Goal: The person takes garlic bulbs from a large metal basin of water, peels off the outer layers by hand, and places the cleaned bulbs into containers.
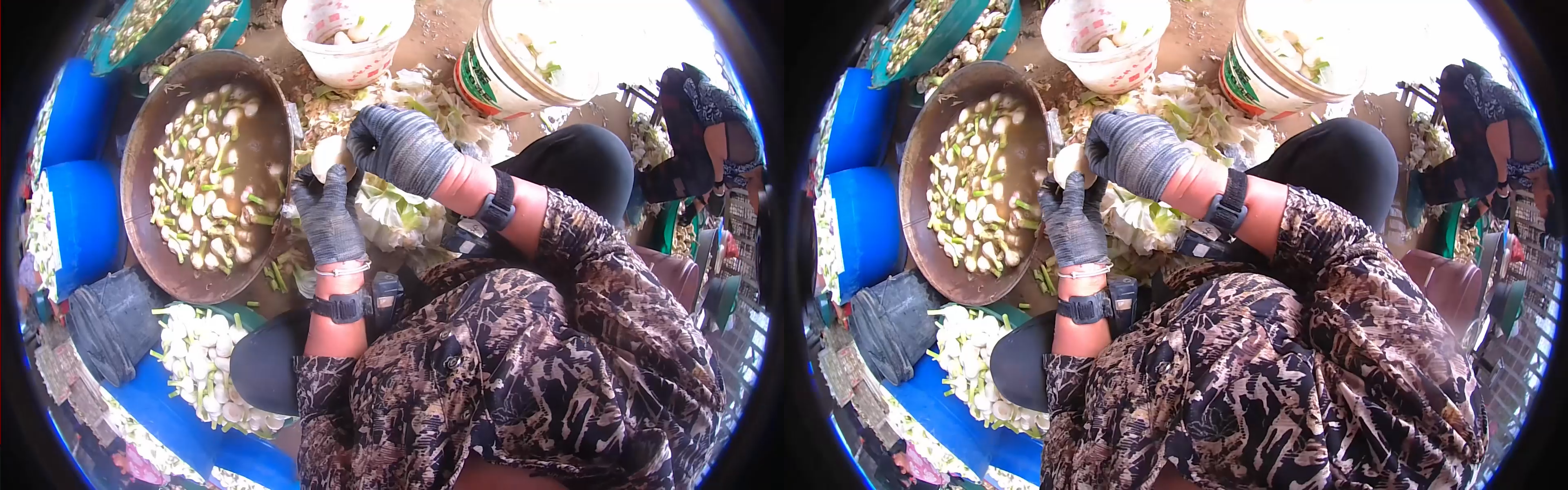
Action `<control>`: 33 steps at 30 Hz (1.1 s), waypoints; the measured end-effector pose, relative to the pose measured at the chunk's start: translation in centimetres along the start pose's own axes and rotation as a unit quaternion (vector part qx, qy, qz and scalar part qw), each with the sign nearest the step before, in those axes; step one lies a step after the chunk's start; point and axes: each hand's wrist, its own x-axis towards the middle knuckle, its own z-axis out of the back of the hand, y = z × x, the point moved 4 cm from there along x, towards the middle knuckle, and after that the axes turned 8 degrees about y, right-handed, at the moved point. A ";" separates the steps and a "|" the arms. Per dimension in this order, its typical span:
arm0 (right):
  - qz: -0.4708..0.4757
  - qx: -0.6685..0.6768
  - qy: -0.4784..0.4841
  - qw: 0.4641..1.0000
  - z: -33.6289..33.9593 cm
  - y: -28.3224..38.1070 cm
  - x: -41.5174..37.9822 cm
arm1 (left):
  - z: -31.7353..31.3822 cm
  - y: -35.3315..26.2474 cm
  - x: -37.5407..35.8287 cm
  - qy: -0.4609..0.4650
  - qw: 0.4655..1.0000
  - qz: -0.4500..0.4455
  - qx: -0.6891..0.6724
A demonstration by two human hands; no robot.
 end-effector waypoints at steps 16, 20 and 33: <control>0.026 -0.056 -0.095 0.994 2.9 -3.8 1.2 | 2.6 -0.1 0.7 0.116 0.956 0.108 -0.246; 0.204 -0.071 -0.032 0.976 2.4 1.0 0.2 | 1.8 -0.4 0.1 0.123 0.961 0.108 -0.222; -0.048 0.118 0.139 0.982 -1.1 -0.5 -0.6 | 2.0 -3.3 -1.0 0.267 0.921 0.041 0.282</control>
